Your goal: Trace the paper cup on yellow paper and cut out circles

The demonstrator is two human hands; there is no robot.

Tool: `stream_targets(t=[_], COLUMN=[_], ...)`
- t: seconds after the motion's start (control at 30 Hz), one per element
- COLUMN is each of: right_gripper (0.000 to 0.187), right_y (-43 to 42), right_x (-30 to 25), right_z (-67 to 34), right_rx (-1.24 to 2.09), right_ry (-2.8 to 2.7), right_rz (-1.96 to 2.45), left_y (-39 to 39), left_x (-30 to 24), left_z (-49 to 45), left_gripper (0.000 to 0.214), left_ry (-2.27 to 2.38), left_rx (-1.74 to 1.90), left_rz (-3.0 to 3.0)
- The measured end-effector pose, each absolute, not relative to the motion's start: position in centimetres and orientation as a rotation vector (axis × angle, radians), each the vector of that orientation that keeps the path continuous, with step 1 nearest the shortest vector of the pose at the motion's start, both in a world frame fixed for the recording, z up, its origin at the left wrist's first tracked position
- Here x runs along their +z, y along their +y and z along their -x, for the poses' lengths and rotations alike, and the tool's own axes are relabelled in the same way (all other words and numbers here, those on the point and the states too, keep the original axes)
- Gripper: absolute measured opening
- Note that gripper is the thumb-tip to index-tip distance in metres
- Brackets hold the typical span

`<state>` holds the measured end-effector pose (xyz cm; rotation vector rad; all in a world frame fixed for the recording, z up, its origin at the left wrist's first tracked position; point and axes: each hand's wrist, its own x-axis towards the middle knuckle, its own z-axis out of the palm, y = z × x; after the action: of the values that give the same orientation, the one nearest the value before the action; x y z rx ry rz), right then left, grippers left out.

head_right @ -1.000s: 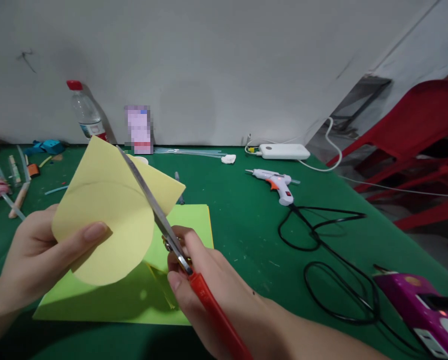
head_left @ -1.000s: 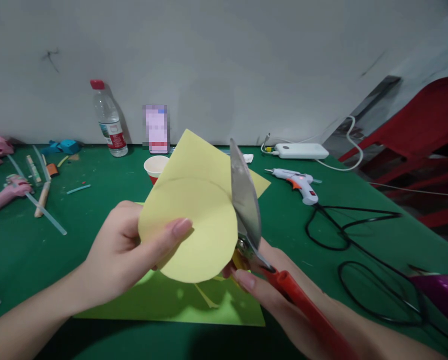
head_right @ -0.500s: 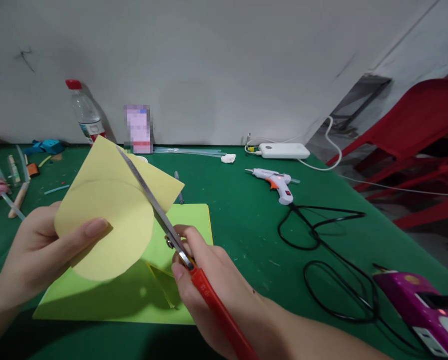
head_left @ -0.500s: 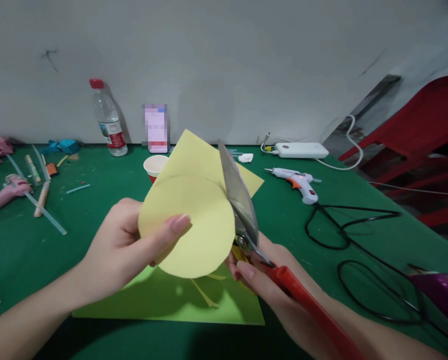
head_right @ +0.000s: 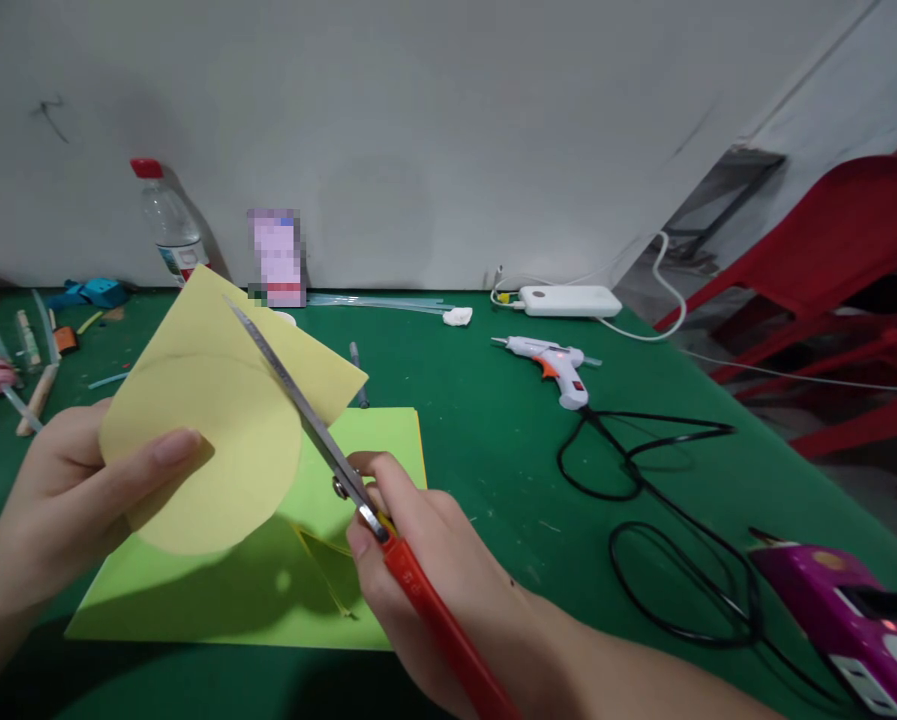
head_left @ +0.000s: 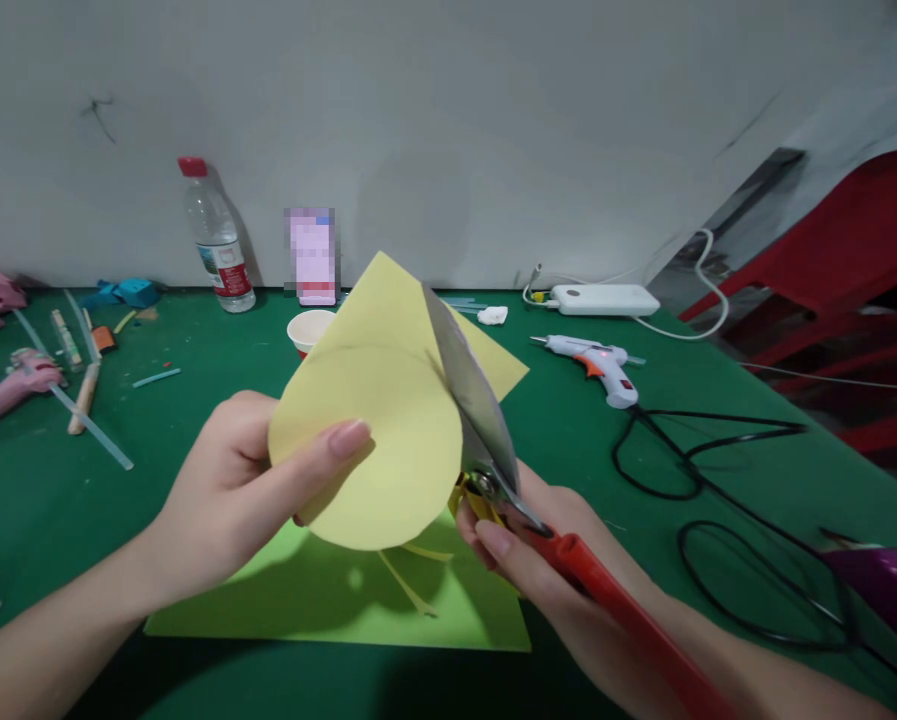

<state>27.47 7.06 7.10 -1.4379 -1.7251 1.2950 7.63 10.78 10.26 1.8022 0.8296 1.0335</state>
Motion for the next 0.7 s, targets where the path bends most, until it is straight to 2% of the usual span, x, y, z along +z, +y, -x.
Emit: stream_targets(t=[0.53, 0.7], right_gripper=[0.017, 0.013], right_y=[6.9, 7.0], right_x=[7.0, 6.0], right_z=[-27.4, -27.6], right_rx=[1.288, 1.271], right_ry=[-1.721, -1.673], right_rz=[1.523, 1.405], left_y=[11.0, 10.8], left_x=[10.0, 10.1], left_z=[-7.3, -7.9], left_gripper=[0.038, 0.023], left_ry=[0.845, 0.796], left_rx=[1.087, 0.886], left_rz=[-1.729, -1.837])
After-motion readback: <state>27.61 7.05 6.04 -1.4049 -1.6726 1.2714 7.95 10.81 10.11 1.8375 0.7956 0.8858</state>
